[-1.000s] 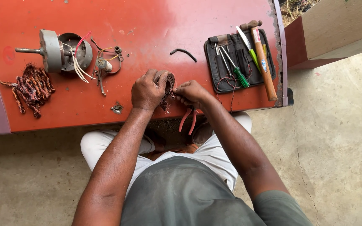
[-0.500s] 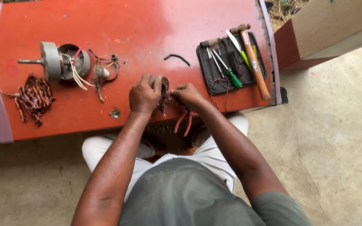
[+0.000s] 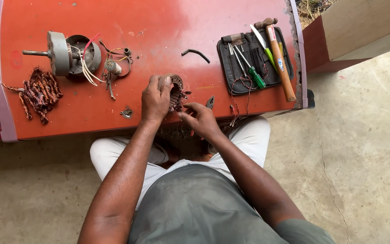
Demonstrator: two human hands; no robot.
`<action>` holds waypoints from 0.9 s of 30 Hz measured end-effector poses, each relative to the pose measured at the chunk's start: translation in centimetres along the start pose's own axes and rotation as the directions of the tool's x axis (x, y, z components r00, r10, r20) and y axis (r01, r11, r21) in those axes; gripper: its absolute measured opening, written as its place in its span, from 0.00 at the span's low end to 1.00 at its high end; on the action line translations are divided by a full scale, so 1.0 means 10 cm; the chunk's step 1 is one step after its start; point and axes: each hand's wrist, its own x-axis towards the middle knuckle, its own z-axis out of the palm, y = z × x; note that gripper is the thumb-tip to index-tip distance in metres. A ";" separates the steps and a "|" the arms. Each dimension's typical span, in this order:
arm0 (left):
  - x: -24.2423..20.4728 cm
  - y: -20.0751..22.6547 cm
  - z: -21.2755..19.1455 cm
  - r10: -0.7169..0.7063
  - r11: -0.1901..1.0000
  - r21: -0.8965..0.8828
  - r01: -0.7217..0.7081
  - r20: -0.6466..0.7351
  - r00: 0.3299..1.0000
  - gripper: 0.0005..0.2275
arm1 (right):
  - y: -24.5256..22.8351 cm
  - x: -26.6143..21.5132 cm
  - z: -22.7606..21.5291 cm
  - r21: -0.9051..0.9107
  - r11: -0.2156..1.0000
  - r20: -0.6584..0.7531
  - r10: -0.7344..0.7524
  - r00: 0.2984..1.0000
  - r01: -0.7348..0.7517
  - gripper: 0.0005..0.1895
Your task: Repairing an electric motor by handling copper windings and using pliers.
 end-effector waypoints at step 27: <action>-0.05 -0.18 -0.03 0.391 0.919 0.076 -0.386 -0.061 0.918 0.11 | 0.42 0.25 -0.06 0.455 0.784 0.269 0.331 0.904 -0.422 0.18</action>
